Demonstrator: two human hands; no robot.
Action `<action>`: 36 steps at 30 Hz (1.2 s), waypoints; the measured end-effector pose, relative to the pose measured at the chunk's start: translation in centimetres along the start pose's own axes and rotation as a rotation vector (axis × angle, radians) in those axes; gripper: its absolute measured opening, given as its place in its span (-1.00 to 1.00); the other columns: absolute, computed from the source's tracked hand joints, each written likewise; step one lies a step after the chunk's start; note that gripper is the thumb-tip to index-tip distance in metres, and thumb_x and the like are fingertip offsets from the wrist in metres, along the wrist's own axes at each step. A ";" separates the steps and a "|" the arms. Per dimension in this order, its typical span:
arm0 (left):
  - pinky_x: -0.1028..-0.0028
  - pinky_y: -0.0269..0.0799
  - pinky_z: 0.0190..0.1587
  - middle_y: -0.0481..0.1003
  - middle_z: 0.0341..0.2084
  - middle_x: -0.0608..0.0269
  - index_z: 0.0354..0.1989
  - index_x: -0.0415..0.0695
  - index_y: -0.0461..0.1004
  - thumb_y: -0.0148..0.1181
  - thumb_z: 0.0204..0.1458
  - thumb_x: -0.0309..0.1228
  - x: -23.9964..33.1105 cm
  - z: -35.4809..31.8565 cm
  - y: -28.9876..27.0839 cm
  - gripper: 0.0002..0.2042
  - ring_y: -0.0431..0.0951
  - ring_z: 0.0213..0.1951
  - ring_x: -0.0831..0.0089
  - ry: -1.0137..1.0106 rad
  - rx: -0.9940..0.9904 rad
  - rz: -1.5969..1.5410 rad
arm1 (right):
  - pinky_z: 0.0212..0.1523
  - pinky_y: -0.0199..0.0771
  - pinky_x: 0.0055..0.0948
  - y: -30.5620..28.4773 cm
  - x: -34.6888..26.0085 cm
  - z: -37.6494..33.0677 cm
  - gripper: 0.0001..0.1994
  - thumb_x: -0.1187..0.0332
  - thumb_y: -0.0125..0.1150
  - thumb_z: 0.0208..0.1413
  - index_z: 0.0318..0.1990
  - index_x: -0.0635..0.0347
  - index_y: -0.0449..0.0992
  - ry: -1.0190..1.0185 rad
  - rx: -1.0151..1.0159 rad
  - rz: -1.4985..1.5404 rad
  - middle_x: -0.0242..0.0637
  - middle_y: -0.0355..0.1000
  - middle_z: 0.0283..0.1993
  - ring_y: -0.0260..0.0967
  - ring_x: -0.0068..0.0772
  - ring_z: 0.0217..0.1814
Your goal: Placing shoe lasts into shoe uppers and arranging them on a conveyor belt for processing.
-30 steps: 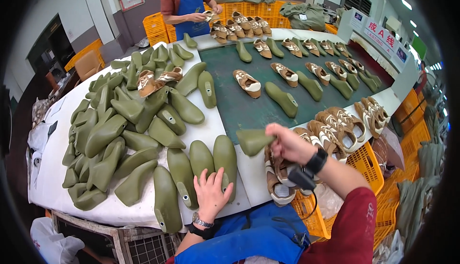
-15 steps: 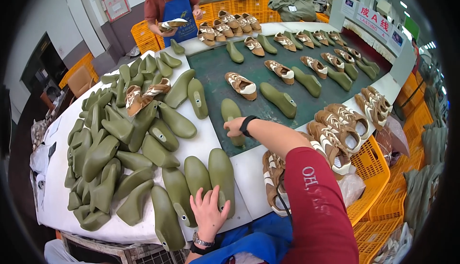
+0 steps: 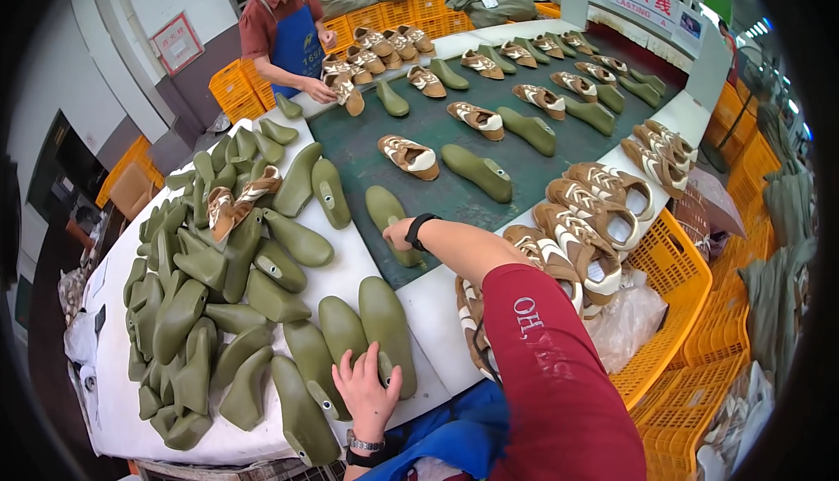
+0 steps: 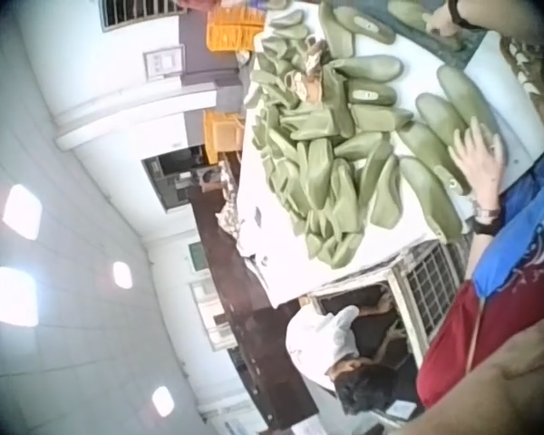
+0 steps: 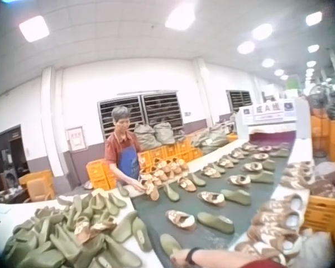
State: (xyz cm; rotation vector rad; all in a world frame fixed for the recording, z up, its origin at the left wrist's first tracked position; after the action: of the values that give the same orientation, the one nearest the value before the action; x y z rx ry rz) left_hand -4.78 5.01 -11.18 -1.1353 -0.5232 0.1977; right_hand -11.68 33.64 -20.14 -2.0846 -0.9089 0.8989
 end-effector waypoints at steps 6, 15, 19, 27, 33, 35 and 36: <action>-0.02 0.01 0.16 0.45 -0.18 0.19 0.03 -0.06 0.36 0.18 -0.14 -0.19 0.2 -0.5 0.2 -0.50 0.25 0.08 0.08 0.029 0.021 0.017 | 0.09 0.29 -0.22 -4.3 -1.6 -5.5 -0.48 0.21 0.03 0.02 0.17 0.16 0.25 -0.303 0.179 -0.048 0.04 0.34 0.07 0.29 0.01 0.10; 0.03 0.02 0.16 0.46 -0.22 0.11 0.07 -0.06 0.34 0.16 -0.12 -0.23 0.6 0.2 -0.7 -0.50 0.25 0.08 0.07 0.053 0.068 0.083 | -0.25 0.43 -0.46 -9.1 -1.6 -33.5 -0.68 0.31 0.03 0.11 -0.05 0.32 0.43 -0.455 0.333 0.222 -0.13 0.49 -0.26 0.42 -0.38 -0.30; 0.01 0.03 0.15 0.46 -0.23 0.14 0.04 -0.06 0.34 0.16 -0.12 -0.22 0.7 0.4 0.2 -0.51 0.25 0.06 0.08 0.065 0.068 0.071 | -0.25 0.43 -0.47 -0.7 0.4 -36.9 -0.73 0.39 0.17 0.02 -0.12 0.29 0.46 -0.320 0.419 0.361 -0.15 0.49 -0.25 0.46 -0.33 -0.29; 0.06 0.09 0.18 0.24 0.08 -0.02 0.14 -0.08 0.24 0.31 -0.21 -0.23 0.7 1.5 -7.0 -0.34 0.16 0.16 -0.07 0.222 -0.135 -0.026 | -0.37 0.35 -0.64 7.9 15.7 -42.6 -0.80 0.39 0.04 0.16 -0.16 0.34 0.44 0.095 1.166 1.211 -0.36 0.42 -0.39 0.31 -0.65 -0.41; 0.13 0.17 0.17 0.20 0.10 -0.13 0.19 -0.02 0.17 0.27 -0.20 -0.32 -7.1 17.8 -13.4 -0.32 0.19 0.14 -0.12 0.190 -0.012 0.351 | -0.56 0.12 -0.71 18.6 31.5 -48.6 -0.82 0.31 -0.01 0.20 -0.35 0.21 0.43 0.516 1.570 1.135 -0.53 0.23 -0.55 0.10 -0.75 -0.56; 0.15 0.21 0.15 0.19 0.10 -0.13 0.19 0.04 0.15 0.26 -0.19 -0.30 -12.0 24.1 -13.8 -0.33 0.21 0.10 -0.15 0.066 0.041 0.427 | -0.61 0.08 -0.69 23.3 33.0 -47.5 -0.80 0.33 -0.03 0.20 -0.45 0.17 0.39 0.688 1.477 0.987 -0.53 0.20 -0.59 0.08 -0.75 -0.60; 0.13 0.22 0.14 0.17 0.12 -0.13 0.18 0.08 0.16 0.24 -0.18 -0.30 -15.4 28.0 -12.8 -0.35 0.22 0.09 -0.16 -0.056 0.017 0.464 | -0.65 0.03 -0.67 28.0 35.1 -47.1 -0.76 0.29 -0.01 0.19 -0.50 0.16 0.36 0.735 1.457 1.057 -0.53 0.18 -0.62 0.05 -0.73 -0.64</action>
State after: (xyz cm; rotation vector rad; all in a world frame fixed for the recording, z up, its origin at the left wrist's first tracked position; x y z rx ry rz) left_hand -33.23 16.03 4.66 -1.2255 -0.2985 0.6356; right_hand 52.86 32.56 -28.38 -1.1509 1.1016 0.7156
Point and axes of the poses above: each hand's wrist, its own z-axis towards the middle knuckle, its own y-axis out of the palm, x = y × z, the point moved 10 cm from there along z, towards the middle knuckle
